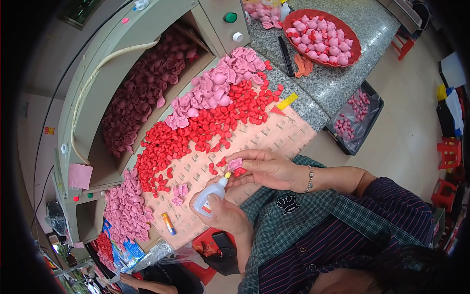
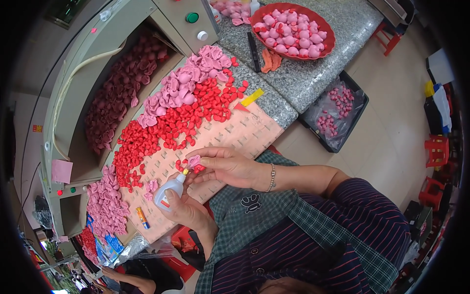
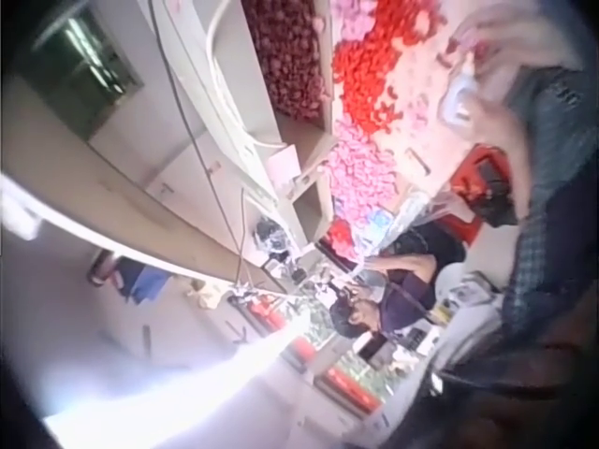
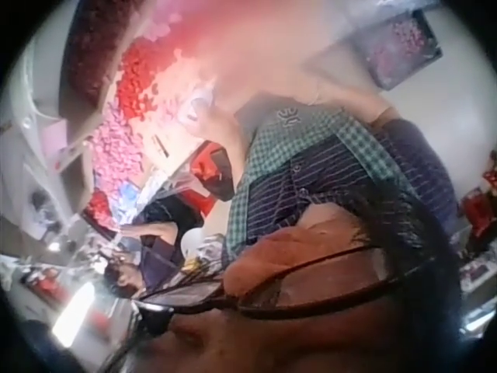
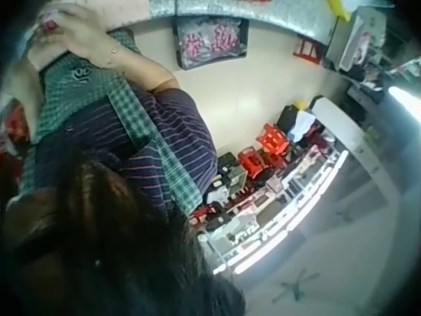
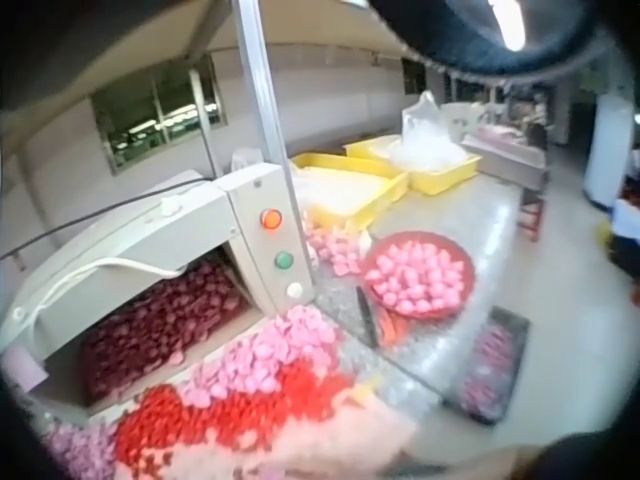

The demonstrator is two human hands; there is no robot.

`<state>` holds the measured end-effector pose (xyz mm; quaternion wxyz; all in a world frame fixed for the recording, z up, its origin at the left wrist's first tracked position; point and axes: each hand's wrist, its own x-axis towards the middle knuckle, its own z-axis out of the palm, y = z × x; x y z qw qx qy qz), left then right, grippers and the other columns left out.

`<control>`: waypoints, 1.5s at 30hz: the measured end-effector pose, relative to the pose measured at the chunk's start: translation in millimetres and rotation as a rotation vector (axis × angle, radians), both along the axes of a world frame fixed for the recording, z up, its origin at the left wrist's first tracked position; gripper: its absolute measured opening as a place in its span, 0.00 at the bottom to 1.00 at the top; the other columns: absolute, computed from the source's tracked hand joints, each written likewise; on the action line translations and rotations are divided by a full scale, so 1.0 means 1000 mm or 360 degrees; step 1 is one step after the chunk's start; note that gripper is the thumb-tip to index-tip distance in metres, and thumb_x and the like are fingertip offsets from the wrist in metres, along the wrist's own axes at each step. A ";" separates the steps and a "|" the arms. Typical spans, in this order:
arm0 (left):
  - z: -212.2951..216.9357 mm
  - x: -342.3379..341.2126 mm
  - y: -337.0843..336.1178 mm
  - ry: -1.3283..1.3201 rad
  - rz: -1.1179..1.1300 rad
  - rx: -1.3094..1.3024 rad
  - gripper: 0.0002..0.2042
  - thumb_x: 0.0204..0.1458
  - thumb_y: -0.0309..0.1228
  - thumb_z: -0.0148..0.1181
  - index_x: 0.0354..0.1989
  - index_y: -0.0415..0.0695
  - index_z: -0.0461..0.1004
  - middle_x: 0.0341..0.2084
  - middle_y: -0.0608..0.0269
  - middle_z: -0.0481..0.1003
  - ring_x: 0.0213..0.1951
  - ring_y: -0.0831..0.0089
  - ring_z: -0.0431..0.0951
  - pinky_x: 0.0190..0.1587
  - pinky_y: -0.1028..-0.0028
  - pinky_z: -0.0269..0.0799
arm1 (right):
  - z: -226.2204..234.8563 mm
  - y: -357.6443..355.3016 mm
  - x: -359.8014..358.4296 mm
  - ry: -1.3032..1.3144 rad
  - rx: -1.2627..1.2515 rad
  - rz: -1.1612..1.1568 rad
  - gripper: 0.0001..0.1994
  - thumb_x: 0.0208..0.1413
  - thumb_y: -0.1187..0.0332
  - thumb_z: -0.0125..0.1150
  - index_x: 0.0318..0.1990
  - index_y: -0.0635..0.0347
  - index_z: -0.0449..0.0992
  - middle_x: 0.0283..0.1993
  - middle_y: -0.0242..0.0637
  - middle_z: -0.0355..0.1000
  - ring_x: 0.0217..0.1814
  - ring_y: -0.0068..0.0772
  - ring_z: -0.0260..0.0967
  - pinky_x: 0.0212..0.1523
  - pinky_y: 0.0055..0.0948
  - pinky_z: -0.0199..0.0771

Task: Applying glue to small pink components and joining them as part of a factory assembly line.

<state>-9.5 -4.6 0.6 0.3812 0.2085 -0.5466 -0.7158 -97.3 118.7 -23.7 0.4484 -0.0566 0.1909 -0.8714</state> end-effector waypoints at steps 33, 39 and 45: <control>0.009 -0.005 0.001 -0.0048 0.0005 -0.0063 0.18 0.59 0.34 0.59 0.46 0.33 0.61 0.38 0.39 0.74 0.34 0.55 0.79 0.38 0.62 0.81 | -0.004 0.000 0.002 0.0034 -0.0014 0.0029 0.18 0.68 0.70 0.49 0.63 0.66 0.66 0.58 0.46 0.70 0.59 0.39 0.71 0.60 0.37 0.75; 0.008 -0.004 -0.001 -0.0065 -0.0034 -0.0068 0.19 0.60 0.35 0.58 0.49 0.32 0.62 0.39 0.42 0.74 0.37 0.55 0.80 0.37 0.62 0.82 | -0.009 -0.002 0.002 0.0042 -0.0017 0.0038 0.19 0.68 0.68 0.49 0.63 0.64 0.67 0.60 0.47 0.70 0.61 0.45 0.71 0.64 0.42 0.69; 0.005 -0.003 -0.002 -0.0089 -0.0049 -0.0059 0.22 0.62 0.36 0.57 0.54 0.31 0.61 0.40 0.45 0.74 0.39 0.56 0.80 0.38 0.61 0.83 | -0.011 -0.002 0.003 0.0049 -0.0012 0.0031 0.19 0.68 0.68 0.49 0.63 0.64 0.67 0.60 0.46 0.70 0.61 0.44 0.71 0.63 0.42 0.70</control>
